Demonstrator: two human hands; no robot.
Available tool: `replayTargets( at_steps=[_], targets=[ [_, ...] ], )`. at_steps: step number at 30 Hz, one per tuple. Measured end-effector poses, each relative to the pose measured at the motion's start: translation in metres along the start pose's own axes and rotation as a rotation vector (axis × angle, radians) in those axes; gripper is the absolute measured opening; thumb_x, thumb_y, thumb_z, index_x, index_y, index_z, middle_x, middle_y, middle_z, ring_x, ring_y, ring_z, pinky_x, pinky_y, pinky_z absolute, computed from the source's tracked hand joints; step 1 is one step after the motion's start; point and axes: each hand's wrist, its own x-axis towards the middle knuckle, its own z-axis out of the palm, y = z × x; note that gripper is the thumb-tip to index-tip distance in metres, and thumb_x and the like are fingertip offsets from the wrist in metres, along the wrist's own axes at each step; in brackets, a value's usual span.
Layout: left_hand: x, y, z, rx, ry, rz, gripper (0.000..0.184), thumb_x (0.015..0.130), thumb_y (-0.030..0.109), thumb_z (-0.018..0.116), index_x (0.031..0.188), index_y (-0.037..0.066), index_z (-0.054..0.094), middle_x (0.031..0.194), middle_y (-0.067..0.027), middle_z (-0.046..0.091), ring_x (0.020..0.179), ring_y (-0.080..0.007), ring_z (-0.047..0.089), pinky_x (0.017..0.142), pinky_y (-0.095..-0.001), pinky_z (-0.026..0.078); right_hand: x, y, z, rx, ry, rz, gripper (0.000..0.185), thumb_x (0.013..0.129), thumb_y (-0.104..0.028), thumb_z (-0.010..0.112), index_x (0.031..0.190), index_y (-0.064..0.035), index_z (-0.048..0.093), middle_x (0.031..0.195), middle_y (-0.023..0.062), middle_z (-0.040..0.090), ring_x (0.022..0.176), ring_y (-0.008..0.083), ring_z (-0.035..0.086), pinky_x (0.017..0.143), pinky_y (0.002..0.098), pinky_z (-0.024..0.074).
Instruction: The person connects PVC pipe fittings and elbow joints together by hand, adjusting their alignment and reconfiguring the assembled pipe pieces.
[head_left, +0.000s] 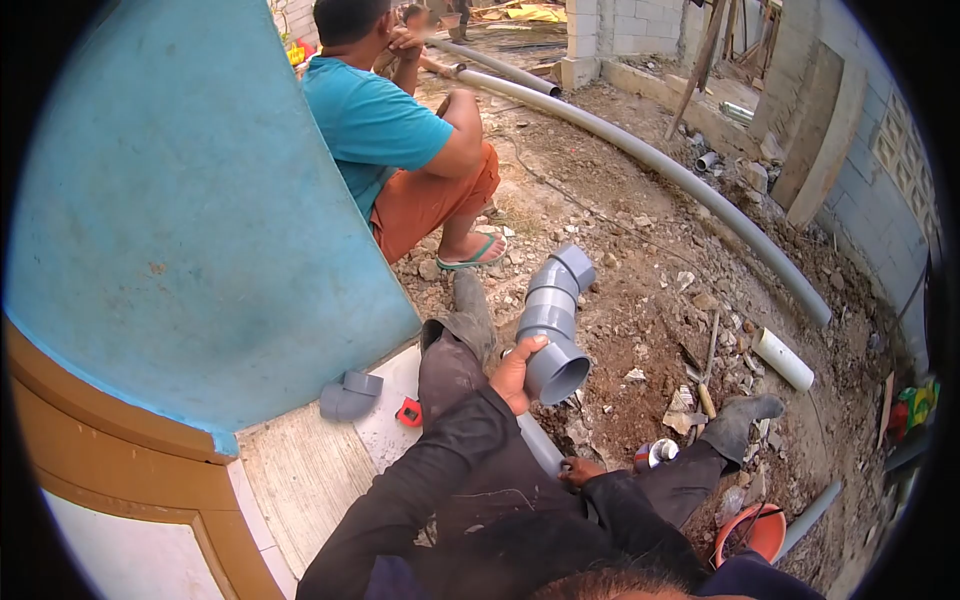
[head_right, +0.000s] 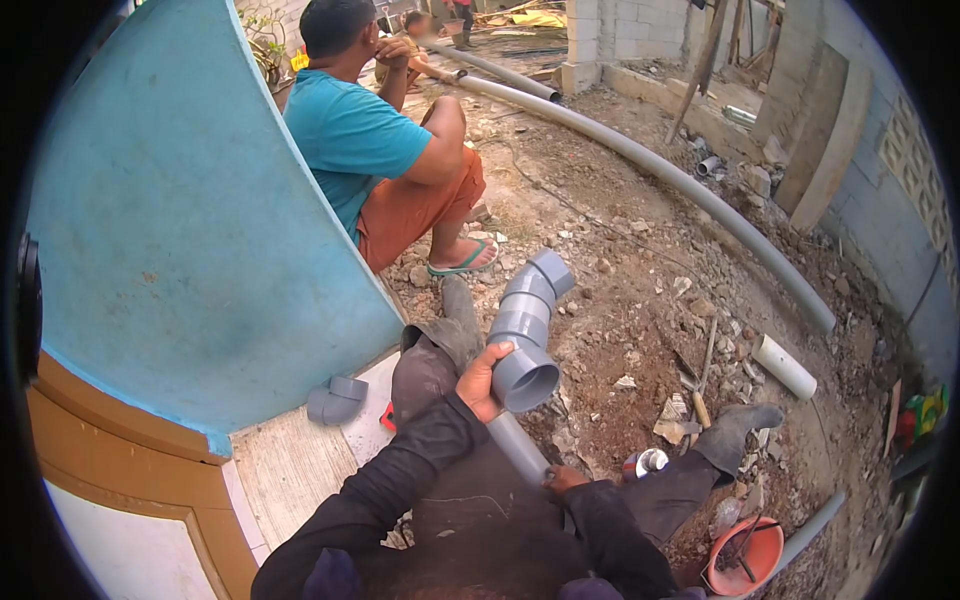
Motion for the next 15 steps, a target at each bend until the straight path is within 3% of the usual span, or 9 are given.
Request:
replayTargets(
  at_steps=[3,6,15],
  targets=[
    [0.004,-0.002,-0.003,-0.010,-0.017,-0.015,0.065,0.079,0.042,0.077,0.129,0.008,0.053,0.111,-0.0072,0.066,0.099,-0.0210,0.066,0.089,-0.0405,0.054,-0.005,-0.006,-0.004,0.002,-0.008,0.044,0.062,0.085,-0.042,0.072,0.131,-0.0023,0.061,0.116,0.0231,0.069,0.113,0.0366,0.065,0.096,0.0445,0.0492],
    [0.005,0.000,-0.007,-0.077,-0.073,-0.049,0.064,0.086,0.031,0.073,0.135,0.002,0.045,0.116,-0.0137,0.063,0.105,-0.0262,0.066,0.095,-0.0437,0.054,-0.008,-0.011,-0.008,-0.003,-0.017,0.051,0.061,0.086,-0.042,0.072,0.131,-0.0021,0.061,0.117,0.0236,0.068,0.113,0.0370,0.065,0.097,0.0447,0.0488],
    [0.006,-0.002,-0.007,-0.015,-0.043,-0.043,0.064,0.081,0.041,0.076,0.130,0.008,0.053,0.112,-0.0075,0.065,0.100,-0.0214,0.066,0.090,-0.0404,0.054,-0.005,-0.010,-0.005,-0.016,-0.008,0.060,0.061,0.086,-0.041,0.072,0.131,-0.0023,0.061,0.117,0.0233,0.068,0.113,0.0367,0.065,0.097,0.0441,0.0486]
  ],
)
